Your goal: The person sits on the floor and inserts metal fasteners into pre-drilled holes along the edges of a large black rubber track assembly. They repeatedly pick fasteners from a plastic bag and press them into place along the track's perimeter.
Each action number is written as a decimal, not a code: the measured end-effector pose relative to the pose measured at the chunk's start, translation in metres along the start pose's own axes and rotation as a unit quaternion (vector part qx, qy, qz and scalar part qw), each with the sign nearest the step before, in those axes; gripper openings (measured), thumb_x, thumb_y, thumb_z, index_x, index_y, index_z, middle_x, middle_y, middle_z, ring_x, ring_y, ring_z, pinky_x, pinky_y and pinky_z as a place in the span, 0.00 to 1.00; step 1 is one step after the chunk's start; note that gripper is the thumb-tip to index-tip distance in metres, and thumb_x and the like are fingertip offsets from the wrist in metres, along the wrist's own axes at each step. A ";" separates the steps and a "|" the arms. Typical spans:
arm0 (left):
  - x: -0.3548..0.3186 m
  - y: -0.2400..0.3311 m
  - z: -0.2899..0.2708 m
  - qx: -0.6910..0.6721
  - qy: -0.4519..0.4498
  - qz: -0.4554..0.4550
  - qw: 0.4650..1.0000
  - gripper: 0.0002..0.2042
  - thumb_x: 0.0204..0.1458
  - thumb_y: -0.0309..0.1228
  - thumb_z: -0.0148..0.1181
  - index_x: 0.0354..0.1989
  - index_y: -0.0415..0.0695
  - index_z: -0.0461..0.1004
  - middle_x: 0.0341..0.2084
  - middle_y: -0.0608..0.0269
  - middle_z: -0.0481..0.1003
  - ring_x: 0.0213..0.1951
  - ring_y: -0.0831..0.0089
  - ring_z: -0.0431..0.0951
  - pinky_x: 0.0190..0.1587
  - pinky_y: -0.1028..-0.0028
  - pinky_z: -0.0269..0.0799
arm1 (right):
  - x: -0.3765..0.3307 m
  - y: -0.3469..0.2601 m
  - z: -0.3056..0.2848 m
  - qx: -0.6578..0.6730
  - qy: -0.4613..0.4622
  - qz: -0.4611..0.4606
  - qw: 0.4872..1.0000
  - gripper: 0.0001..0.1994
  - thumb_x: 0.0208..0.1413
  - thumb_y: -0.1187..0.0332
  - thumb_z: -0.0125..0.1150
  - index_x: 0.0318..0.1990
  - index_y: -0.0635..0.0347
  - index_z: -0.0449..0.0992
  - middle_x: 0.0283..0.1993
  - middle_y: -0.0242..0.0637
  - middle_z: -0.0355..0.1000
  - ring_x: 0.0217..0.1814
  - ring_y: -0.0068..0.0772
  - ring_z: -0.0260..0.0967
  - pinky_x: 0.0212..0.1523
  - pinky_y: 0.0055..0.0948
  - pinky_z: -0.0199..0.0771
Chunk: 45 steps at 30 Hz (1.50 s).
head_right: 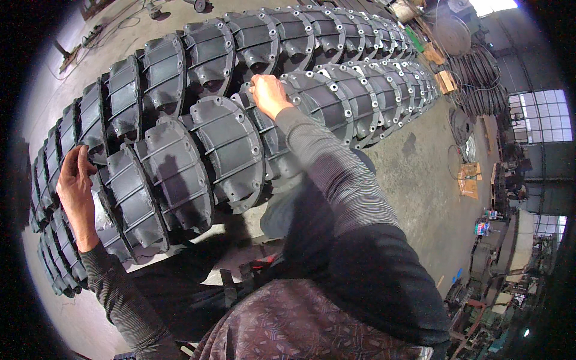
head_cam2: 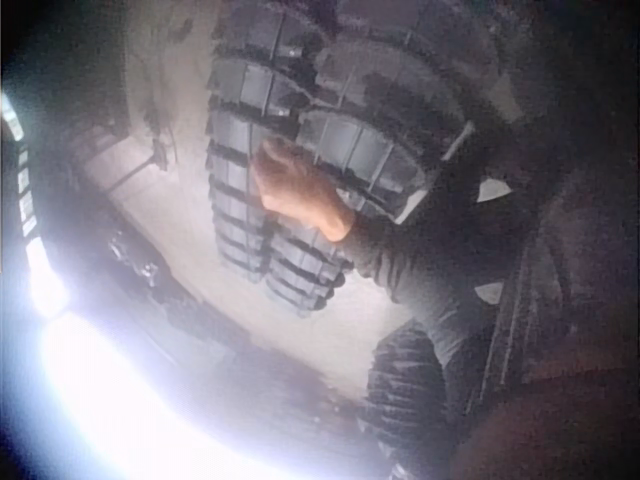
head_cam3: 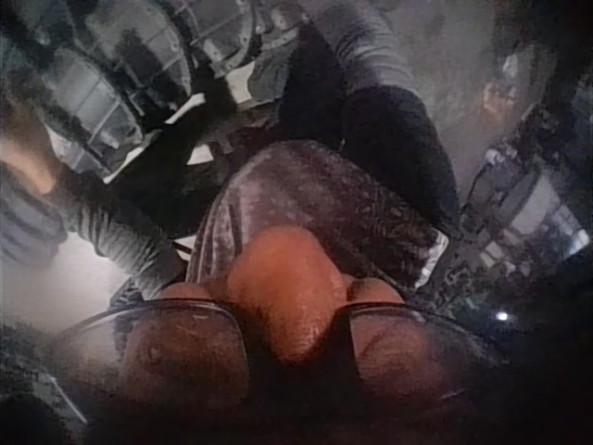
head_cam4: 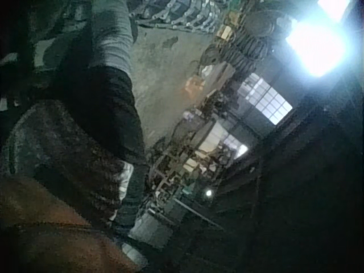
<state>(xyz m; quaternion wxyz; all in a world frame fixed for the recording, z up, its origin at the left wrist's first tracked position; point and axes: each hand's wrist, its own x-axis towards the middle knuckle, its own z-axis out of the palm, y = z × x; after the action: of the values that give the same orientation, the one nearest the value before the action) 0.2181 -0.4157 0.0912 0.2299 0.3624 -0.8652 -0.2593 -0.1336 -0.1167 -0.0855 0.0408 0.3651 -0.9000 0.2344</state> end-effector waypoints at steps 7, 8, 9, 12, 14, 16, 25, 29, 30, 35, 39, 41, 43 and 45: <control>0.000 -0.003 0.002 0.000 0.001 0.011 1.000 0.14 0.68 0.39 0.59 0.50 0.41 0.81 0.28 0.63 0.78 0.31 0.81 0.77 0.38 0.77 0.72 | 0.001 0.000 0.002 -0.038 -0.020 0.016 0.999 0.11 0.56 0.65 0.68 0.35 0.65 0.79 0.36 0.53 0.79 0.43 0.58 0.79 0.45 0.52 0.77; 0.000 -0.003 0.003 -0.005 0.003 0.015 1.000 0.14 0.68 0.39 0.59 0.50 0.41 0.81 0.28 0.63 0.78 0.31 0.81 0.77 0.37 0.77 0.72 | 0.002 0.000 0.003 -0.049 -0.022 -0.007 0.999 0.10 0.56 0.65 0.68 0.35 0.65 0.78 0.37 0.53 0.79 0.43 0.59 0.79 0.45 0.52 0.77; 0.000 -0.003 0.003 -0.020 0.001 0.015 1.000 0.14 0.68 0.38 0.59 0.50 0.40 0.81 0.27 0.63 0.78 0.31 0.81 0.77 0.37 0.77 0.72 | 0.003 0.000 0.004 -0.062 -0.026 -0.027 0.997 0.10 0.56 0.66 0.67 0.36 0.65 0.78 0.37 0.53 0.79 0.44 0.59 0.78 0.45 0.53 0.77; 0.001 -0.002 0.005 -0.014 0.005 0.020 1.000 0.13 0.68 0.37 0.59 0.50 0.41 0.81 0.26 0.63 0.78 0.30 0.82 0.76 0.36 0.77 0.71 | 0.005 0.001 0.005 -0.103 -0.030 -0.092 0.990 0.07 0.56 0.70 0.63 0.37 0.65 0.77 0.38 0.53 0.76 0.44 0.59 0.76 0.44 0.53 0.75; 0.001 -0.001 0.005 -0.010 0.011 0.040 0.999 0.13 0.68 0.37 0.59 0.49 0.41 0.81 0.24 0.63 0.77 0.29 0.83 0.75 0.35 0.78 0.71 | 0.006 0.004 0.002 -0.106 -0.041 -0.136 0.984 0.06 0.55 0.72 0.59 0.36 0.65 0.77 0.37 0.54 0.75 0.44 0.60 0.75 0.44 0.52 0.74; 0.000 0.000 0.004 -0.015 0.012 0.037 0.999 0.12 0.68 0.36 0.59 0.48 0.41 0.82 0.23 0.64 0.77 0.28 0.83 0.74 0.33 0.78 0.71 | 0.009 0.004 0.000 -0.075 -0.050 -0.174 0.981 0.06 0.53 0.73 0.54 0.35 0.65 0.76 0.35 0.53 0.72 0.44 0.60 0.73 0.45 0.51 0.72; -0.003 0.003 0.001 -0.030 0.028 0.071 0.997 0.12 0.65 0.35 0.61 0.46 0.39 0.81 0.22 0.59 0.78 0.25 0.78 0.78 0.32 0.76 0.73 | 0.017 0.006 -0.007 -0.078 -0.086 -0.189 0.975 0.04 0.52 0.76 0.63 0.36 0.64 0.78 0.36 0.48 0.74 0.45 0.57 0.75 0.45 0.49 0.75; -0.003 0.002 0.001 -0.038 0.011 0.059 0.997 0.13 0.66 0.36 0.61 0.46 0.37 0.80 0.22 0.63 0.75 0.26 0.82 0.73 0.32 0.78 0.70 | 0.017 0.003 -0.005 -0.101 -0.107 -0.115 0.982 0.05 0.57 0.75 0.60 0.39 0.66 0.76 0.42 0.55 0.76 0.49 0.61 0.75 0.48 0.52 0.75; -0.004 0.001 0.002 -0.033 0.021 0.077 0.996 0.13 0.66 0.36 0.61 0.46 0.38 0.80 0.22 0.63 0.75 0.26 0.81 0.73 0.32 0.77 0.70 | 0.017 0.002 -0.005 -0.116 -0.106 -0.109 0.981 0.06 0.58 0.73 0.62 0.39 0.67 0.75 0.42 0.57 0.77 0.50 0.63 0.76 0.49 0.54 0.75; -0.006 -0.004 0.002 -0.030 0.035 0.087 0.995 0.12 0.65 0.37 0.62 0.45 0.39 0.81 0.21 0.60 0.77 0.25 0.77 0.77 0.32 0.75 0.72 | 0.015 -0.005 -0.001 -0.152 -0.094 -0.082 0.980 0.12 0.59 0.66 0.66 0.36 0.67 0.74 0.40 0.58 0.77 0.46 0.64 0.77 0.45 0.55 0.75; -0.006 -0.005 0.001 -0.032 0.054 0.104 0.993 0.11 0.63 0.36 0.64 0.43 0.41 0.82 0.23 0.56 0.79 0.24 0.67 0.81 0.31 0.70 0.75 | 0.015 -0.008 0.001 -0.146 -0.067 -0.083 0.983 0.12 0.59 0.66 0.67 0.35 0.66 0.72 0.36 0.57 0.76 0.44 0.64 0.76 0.43 0.53 0.73; -0.006 -0.005 0.000 -0.024 0.056 0.098 0.993 0.11 0.64 0.36 0.63 0.43 0.41 0.82 0.23 0.55 0.79 0.24 0.64 0.80 0.31 0.69 0.75 | 0.015 -0.007 -0.001 -0.129 -0.069 -0.060 0.987 0.11 0.59 0.67 0.66 0.35 0.66 0.72 0.37 0.57 0.76 0.44 0.63 0.76 0.43 0.53 0.73; -0.006 -0.005 -0.002 -0.024 0.053 0.097 0.994 0.11 0.63 0.37 0.63 0.41 0.41 0.81 0.23 0.55 0.79 0.25 0.65 0.80 0.30 0.68 0.74 | 0.015 -0.006 -0.002 -0.094 -0.080 -0.050 0.991 0.09 0.58 0.69 0.67 0.35 0.67 0.75 0.38 0.55 0.77 0.44 0.62 0.76 0.44 0.52 0.73; -0.007 -0.005 -0.003 -0.016 0.020 0.058 0.998 0.12 0.66 0.37 0.61 0.46 0.40 0.81 0.21 0.60 0.77 0.24 0.78 0.75 0.30 0.74 0.70 | 0.014 -0.003 -0.003 -0.090 -0.084 -0.084 0.989 0.08 0.57 0.70 0.67 0.36 0.66 0.76 0.39 0.54 0.78 0.46 0.63 0.76 0.46 0.53 0.74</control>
<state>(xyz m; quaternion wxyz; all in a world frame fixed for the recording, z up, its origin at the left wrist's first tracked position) 0.2270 -0.4144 0.0891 0.2672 0.3131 -0.8759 -0.2517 -0.1417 -0.1261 -0.0778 0.0169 0.4529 -0.8837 0.1170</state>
